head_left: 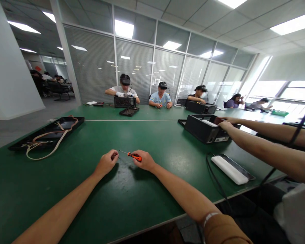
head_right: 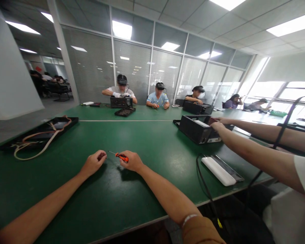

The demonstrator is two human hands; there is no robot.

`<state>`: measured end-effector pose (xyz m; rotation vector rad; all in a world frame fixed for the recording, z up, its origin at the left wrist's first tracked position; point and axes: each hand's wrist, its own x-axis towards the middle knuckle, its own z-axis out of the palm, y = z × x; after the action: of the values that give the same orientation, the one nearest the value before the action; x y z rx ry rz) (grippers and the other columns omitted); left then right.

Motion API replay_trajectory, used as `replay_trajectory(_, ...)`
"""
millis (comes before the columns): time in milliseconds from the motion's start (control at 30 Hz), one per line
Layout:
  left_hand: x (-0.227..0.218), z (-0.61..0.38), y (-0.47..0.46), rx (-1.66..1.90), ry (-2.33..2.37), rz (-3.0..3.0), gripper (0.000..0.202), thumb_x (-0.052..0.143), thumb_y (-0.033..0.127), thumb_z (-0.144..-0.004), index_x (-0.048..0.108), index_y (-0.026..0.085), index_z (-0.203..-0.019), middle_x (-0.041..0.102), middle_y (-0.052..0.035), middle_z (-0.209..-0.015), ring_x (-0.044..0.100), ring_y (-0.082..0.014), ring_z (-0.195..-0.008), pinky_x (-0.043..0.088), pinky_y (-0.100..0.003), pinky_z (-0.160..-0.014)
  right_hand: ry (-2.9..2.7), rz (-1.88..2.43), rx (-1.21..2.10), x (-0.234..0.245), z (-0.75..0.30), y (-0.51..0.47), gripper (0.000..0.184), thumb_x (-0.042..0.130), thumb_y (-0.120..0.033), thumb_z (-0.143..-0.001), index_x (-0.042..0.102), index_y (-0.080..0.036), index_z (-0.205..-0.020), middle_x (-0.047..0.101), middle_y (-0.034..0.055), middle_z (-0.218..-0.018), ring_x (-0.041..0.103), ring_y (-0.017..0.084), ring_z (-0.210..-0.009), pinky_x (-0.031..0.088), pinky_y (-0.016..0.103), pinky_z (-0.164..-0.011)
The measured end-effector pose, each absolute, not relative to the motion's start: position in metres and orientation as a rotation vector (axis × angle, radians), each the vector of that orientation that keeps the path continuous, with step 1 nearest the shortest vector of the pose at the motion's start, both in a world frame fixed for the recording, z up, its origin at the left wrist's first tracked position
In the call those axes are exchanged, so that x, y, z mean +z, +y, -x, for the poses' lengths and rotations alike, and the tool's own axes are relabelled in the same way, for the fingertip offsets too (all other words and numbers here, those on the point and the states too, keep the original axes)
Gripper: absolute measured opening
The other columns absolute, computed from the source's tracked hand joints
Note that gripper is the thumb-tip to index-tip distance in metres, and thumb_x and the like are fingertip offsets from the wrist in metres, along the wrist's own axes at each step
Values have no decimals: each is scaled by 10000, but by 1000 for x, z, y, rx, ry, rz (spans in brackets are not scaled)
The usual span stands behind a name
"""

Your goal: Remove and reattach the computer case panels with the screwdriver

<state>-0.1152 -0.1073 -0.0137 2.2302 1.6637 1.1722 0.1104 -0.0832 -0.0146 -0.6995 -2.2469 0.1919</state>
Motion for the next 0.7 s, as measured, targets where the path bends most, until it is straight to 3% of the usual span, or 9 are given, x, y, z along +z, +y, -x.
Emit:
replay_trajectory(267, -15, 118, -105, 1212, 1654, -2252, 281, 382, 368, -808, 570, 184, -907, 616, -33, -782, 573, -153, -689, 442, -261, -665, -2269, 752, 77, -12, -113, -86, 290, 493, -256, -760, 572, -167, -1025, 623, 48, -945, 567, 124, -822, 416, 216, -756)
replay_trajectory(400, -6, 123, -105, 1307, 1640, -2139, 336, 375, 393, -810, 582, 174, -958, 642, -45, -809, 602, -158, -696, 469, -282, -714, -2218, 807, 23, 13, -119, -97, 223, 492, -276, -765, 590, -173, -936, 629, 41, -889, 565, 117, -790, 404, 206, -721)
replay_trajectory(500, 17, 119, -107, 1478, 1622, -1977, 354, 393, 417, -808, 571, 155, -966, 652, -47, -806, 619, -157, -716, 482, -282, -729, -2165, 861, -5, 45, -139, -129, 165, 506, -329, -765, 572, -178, -756, 598, 14, -719, 534, 109, -659, 384, 213, -637)
replay_trajectory(567, 40, 104, -105, 1580, 1561, -1963, 357, 385, 418, -819, 559, 151, -979, 655, -47, -812, 623, -153, -740, 483, -277, -746, -2091, 883, -20, 61, -161, -169, 223, 505, -362, -764, 507, -180, -635, 519, -5, -595, 467, 104, -552, 358, 227, -569)
replay_trajectory(700, 91, 25, -86, 1442, 1304, -2371, 314, 351, 380, -858, 570, 175, -950, 652, -43, -872, 606, -143, -827, 453, -258, -799, -2032, 774, 92, 62, -215, -274, 307, 427, -430, -792, 437, -195, -595, 469, 6, -564, 466, 128, -554, 364, 262, -560)
